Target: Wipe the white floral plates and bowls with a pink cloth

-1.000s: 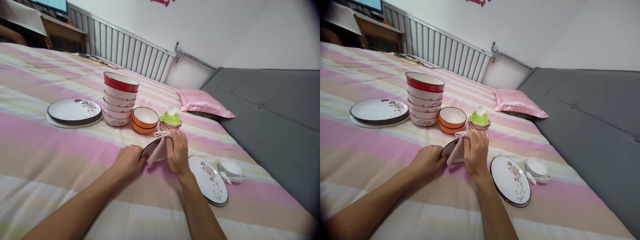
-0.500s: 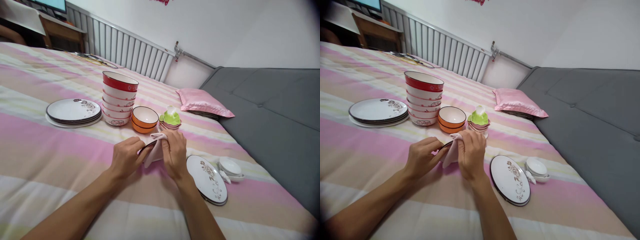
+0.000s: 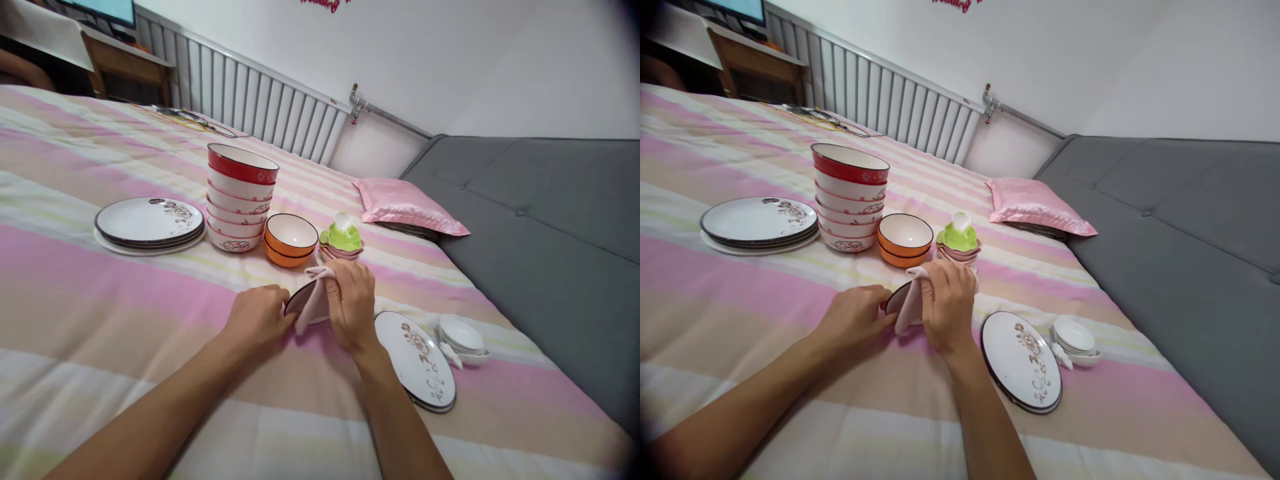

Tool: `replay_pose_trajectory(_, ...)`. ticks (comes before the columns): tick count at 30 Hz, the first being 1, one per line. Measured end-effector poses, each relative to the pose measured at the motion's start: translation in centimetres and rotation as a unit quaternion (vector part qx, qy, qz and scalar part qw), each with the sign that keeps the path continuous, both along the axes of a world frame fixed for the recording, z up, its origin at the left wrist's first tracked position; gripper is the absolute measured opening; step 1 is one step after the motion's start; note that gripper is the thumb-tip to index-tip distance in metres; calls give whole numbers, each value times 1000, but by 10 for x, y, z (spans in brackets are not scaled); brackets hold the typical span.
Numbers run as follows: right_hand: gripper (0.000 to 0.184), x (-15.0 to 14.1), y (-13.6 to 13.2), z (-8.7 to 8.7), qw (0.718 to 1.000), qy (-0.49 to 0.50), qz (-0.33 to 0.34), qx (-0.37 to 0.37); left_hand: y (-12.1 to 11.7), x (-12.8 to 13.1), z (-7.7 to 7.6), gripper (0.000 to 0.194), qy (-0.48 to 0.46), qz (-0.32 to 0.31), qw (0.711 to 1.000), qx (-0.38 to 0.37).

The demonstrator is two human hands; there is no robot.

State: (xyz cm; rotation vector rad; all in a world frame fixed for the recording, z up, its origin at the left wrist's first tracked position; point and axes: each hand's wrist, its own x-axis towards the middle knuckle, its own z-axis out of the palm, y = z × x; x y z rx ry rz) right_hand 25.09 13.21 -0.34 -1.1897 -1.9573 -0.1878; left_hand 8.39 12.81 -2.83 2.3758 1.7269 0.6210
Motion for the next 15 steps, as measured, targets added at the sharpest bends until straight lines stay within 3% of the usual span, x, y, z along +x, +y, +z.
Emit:
replay_pose_trajectory(3, 24, 5, 4, -1, 1000, 26, -10, -1, 1, 2, -1, 27, 26, -18, 998, -59)
replay_pose_trajectory(7, 23, 6, 4, 0, 999, 36, -14, 1, 2, 3, -1, 27, 20, -20, 998, -55)
replay_pose_trajectory(10, 24, 7, 3, 1, 998, 65, -23, 1, 2, 3, 0, 31, -5, -12, 1000, -13)
replay_pose_trajectory(15, 24, 5, 0, 2, 997, 81, -18, -8, 1, 1, -2, 30, -54, -16, 990, 130)
